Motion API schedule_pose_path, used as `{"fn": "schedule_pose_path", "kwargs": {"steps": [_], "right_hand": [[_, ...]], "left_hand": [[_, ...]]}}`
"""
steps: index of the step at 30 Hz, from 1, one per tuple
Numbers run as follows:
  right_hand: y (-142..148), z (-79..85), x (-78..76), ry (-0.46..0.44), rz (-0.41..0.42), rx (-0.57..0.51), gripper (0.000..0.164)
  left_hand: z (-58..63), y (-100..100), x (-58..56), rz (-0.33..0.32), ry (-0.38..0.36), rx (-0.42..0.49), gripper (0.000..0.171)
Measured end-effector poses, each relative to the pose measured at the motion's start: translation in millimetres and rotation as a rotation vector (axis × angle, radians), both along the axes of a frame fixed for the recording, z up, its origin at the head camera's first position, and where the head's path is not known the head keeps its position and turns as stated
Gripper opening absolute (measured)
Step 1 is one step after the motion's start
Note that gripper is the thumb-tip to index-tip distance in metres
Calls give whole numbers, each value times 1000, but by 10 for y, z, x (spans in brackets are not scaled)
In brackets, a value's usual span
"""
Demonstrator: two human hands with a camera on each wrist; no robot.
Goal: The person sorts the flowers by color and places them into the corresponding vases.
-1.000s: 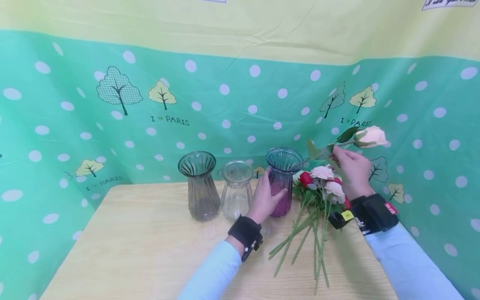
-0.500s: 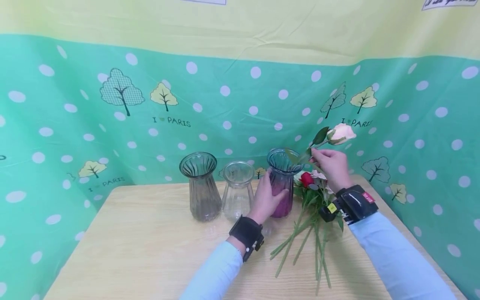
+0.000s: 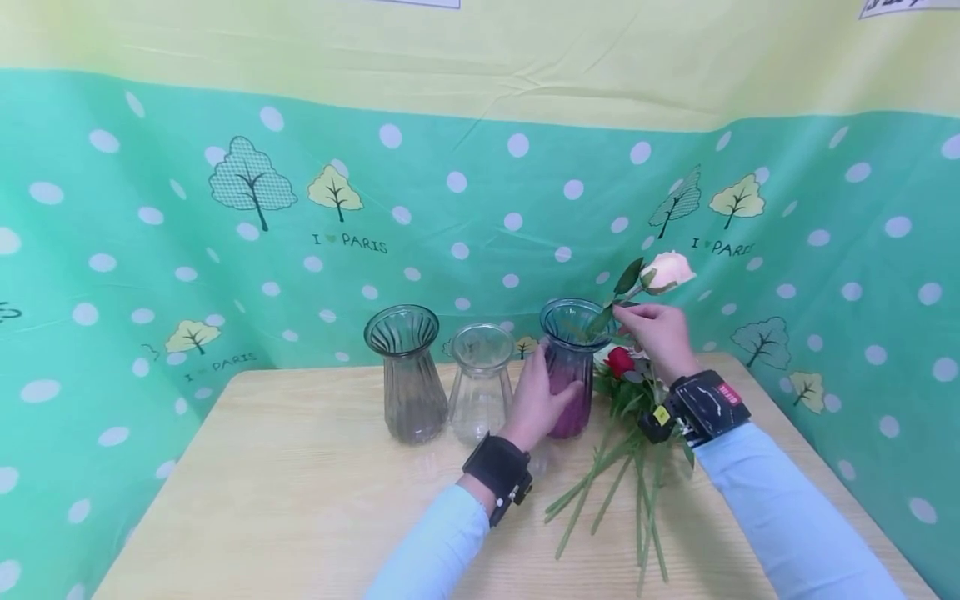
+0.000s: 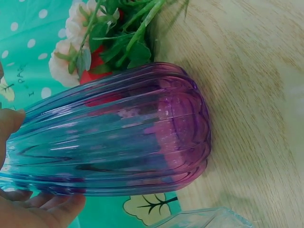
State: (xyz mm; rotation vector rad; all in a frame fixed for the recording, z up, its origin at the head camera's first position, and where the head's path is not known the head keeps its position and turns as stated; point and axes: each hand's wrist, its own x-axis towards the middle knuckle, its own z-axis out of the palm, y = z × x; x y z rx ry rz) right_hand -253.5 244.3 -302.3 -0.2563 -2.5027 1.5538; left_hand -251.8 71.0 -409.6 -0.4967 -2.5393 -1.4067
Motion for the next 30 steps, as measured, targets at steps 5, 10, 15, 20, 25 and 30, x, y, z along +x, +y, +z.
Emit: {"fn": "schedule_pose_path", "kwargs": {"steps": [5, 10, 15, 20, 25, 30], "right_hand": [[7, -23, 2, 16, -65, -105, 50], [-16, -19, -37, 63, -120, -229, 42], [-26, 5, -79, 52, -84, -246, 44], [-74, 9, -85, 28, -47, -161, 45], [-75, -7, -71, 13, -23, -181, 40], [-39, -24, -39, 17, -2, -166, 35]], "left_hand": [[-14, 3, 5, 5, -12, -12, 81], [-39, 11, 10, 13, -7, -33, 81], [-46, 29, 14, 12, -7, -37, 81], [-27, 20, 25, 13, -20, -29, 81], [-22, 6, 10, 12, -2, -24, 80], [-24, 6, -28, 11, 9, -25, 80]]}}
